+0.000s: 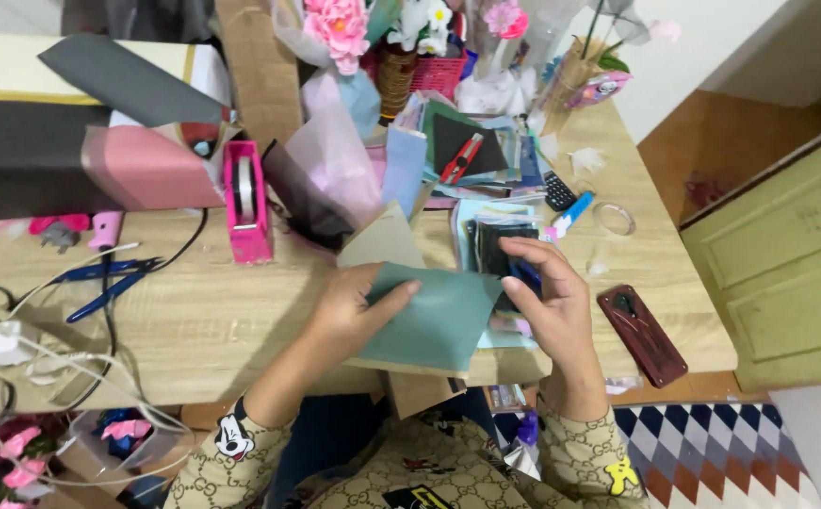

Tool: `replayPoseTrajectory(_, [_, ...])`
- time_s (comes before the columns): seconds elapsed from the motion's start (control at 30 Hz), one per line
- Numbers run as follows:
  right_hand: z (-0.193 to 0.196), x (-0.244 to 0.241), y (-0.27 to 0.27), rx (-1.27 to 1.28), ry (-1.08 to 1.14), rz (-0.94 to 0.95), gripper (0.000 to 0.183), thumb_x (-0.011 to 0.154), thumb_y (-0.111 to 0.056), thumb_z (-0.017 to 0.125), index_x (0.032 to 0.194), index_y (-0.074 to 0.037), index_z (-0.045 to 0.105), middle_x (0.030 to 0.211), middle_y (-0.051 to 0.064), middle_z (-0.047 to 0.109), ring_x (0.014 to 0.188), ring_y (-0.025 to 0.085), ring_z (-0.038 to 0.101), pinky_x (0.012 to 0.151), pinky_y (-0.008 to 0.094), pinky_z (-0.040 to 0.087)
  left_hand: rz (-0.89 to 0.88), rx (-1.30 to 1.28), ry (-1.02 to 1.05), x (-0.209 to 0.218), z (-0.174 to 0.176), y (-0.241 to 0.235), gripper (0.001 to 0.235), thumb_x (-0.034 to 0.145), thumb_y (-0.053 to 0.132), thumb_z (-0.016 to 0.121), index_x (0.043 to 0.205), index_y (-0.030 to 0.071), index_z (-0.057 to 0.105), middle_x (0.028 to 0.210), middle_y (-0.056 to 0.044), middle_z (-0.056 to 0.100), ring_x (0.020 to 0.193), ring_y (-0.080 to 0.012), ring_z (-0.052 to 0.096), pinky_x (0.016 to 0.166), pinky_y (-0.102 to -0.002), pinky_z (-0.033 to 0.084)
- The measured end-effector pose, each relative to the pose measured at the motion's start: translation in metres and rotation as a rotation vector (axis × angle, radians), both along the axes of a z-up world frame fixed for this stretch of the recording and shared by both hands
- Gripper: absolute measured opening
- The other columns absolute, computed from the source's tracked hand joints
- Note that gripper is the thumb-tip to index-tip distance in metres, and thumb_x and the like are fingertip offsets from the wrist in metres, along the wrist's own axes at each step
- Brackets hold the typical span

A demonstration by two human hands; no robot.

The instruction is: The person cuts a piece of light blue paper using a red utility knife and a cardboard box as a guide. They then use pink scissors to trim the edges of the cut paper and a black sheet of paper.

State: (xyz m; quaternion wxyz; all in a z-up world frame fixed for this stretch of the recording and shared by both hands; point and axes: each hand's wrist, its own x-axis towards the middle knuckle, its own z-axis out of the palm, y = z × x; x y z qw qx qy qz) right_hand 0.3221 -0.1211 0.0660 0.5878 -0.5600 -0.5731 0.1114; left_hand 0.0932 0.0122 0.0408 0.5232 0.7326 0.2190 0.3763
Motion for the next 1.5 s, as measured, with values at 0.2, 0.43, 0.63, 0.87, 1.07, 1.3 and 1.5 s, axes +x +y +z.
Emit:
replayPoseTrajectory(0.2, [0.049, -0.019, 0.004, -0.123, -0.257, 0.184, 0.024, 0.082, -0.011, 0.082, 0.105, -0.004, 0.077, 0.110, 0.017, 0.074, 0.102, 0.033, 0.070, 0.097, 0.047, 0.051, -0.157, 0.057, 0.138, 0.005, 0.011, -0.009, 0.024, 0.097, 0.021, 0.066, 0.097, -0.001, 0.075, 0.081, -0.021, 0.076, 0.081, -0.0347, 0.076, 0.073, -0.043, 0.060])
replayPoseTrajectory(0.43, [0.033, -0.010, 0.007, -0.185, -0.119, 0.196, 0.003, 0.085, -0.006, 0.079, 0.087, -0.004, 0.078, 0.093, 0.013, 0.076, 0.085, 0.024, 0.071, 0.086, 0.041, 0.055, -0.063, 0.427, 0.023, 0.010, 0.018, -0.024, 0.019, 0.094, 0.019, 0.072, 0.109, 0.008, 0.076, 0.094, -0.009, 0.077, 0.091, -0.0283, 0.076, 0.078, -0.038, 0.061])
replayPoseTrajectory(0.63, [0.008, -0.005, 0.001, -0.192, 0.188, 0.219, 0.003, 0.088, 0.001, 0.074, 0.085, 0.002, 0.074, 0.087, 0.014, 0.072, 0.080, 0.018, 0.065, 0.071, 0.031, 0.055, 0.349, 1.162, -0.087, 0.028, -0.014, -0.033, 0.013, 0.099, 0.012, 0.064, 0.108, 0.015, 0.073, 0.102, 0.001, 0.067, 0.083, -0.0172, 0.068, 0.075, -0.028, 0.059])
replayPoseTrajectory(0.87, [-0.009, -0.010, 0.000, -0.156, 0.483, 0.148, 0.007, 0.088, 0.002, 0.071, 0.081, 0.004, 0.070, 0.081, 0.012, 0.068, 0.070, 0.010, 0.058, 0.053, 0.019, 0.052, 0.510, 1.433, -0.137, 0.039, -0.007, -0.040, 0.017, 0.097, 0.004, 0.063, 0.103, 0.014, 0.075, 0.106, -0.003, 0.068, 0.087, -0.0175, 0.066, 0.078, -0.030, 0.060])
replayPoseTrajectory(1.07, [0.003, -0.021, -0.003, -0.128, 0.652, 0.058, 0.010, 0.092, -0.004, 0.068, 0.084, 0.002, 0.070, 0.087, 0.014, 0.070, 0.080, 0.014, 0.059, 0.069, 0.023, 0.049, 0.502, 1.503, -0.152, 0.043, -0.004, -0.045, 0.018, 0.096, 0.006, 0.060, 0.101, 0.013, 0.075, 0.103, -0.005, 0.069, 0.087, -0.0179, 0.066, 0.079, -0.031, 0.059])
replayPoseTrajectory(1.3, [-0.027, 0.021, 0.001, -0.070, 1.040, 0.011, 0.012, 0.092, -0.017, 0.072, 0.090, -0.005, 0.072, 0.087, 0.008, 0.072, 0.091, 0.021, 0.069, 0.087, 0.034, 0.053, 0.260, 1.514, -0.132, 0.024, 0.012, -0.049, 0.012, 0.097, 0.013, 0.076, 0.108, 0.010, 0.073, 0.106, -0.004, 0.071, 0.088, -0.0169, 0.066, 0.079, -0.032, 0.058])
replayPoseTrajectory(1.5, [-0.037, 0.055, -0.024, 0.019, 1.092, 0.002, 0.010, 0.096, -0.016, 0.070, 0.095, -0.006, 0.072, 0.095, 0.007, 0.072, 0.096, 0.021, 0.069, 0.088, 0.033, 0.056, 0.108, 1.290, -0.194, 0.017, 0.003, -0.059, 0.013, 0.096, 0.013, 0.073, 0.109, 0.008, 0.075, 0.108, -0.007, 0.074, 0.091, -0.0197, 0.072, 0.078, -0.036, 0.063])
